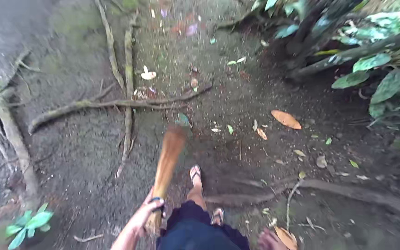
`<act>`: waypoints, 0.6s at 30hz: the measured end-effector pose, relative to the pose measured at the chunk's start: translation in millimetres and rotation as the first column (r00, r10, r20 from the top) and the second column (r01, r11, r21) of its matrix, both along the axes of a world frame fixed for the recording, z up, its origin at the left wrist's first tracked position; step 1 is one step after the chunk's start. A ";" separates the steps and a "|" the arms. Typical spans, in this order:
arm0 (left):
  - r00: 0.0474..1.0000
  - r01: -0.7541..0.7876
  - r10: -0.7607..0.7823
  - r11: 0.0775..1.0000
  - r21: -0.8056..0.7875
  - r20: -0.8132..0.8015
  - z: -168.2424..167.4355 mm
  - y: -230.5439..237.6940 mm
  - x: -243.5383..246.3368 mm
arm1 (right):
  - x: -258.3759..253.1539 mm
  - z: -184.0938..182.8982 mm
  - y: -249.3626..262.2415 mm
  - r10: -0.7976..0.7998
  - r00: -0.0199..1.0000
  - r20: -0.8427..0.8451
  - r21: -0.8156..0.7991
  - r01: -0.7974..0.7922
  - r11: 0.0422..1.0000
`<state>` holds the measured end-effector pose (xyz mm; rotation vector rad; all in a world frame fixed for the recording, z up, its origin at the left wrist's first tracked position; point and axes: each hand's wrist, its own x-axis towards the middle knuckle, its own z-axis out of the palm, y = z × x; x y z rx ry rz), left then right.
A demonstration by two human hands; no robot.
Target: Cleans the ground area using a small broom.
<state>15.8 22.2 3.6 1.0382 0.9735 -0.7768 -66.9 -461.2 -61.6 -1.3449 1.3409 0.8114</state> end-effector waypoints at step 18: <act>0.946 0.305 -0.323 0.882 -0.359 0.009 -6.4 -26.5 87.1 | 35.2 31.1 24.3 0.023 0.999 -0.032 -0.144 -0.028 0.989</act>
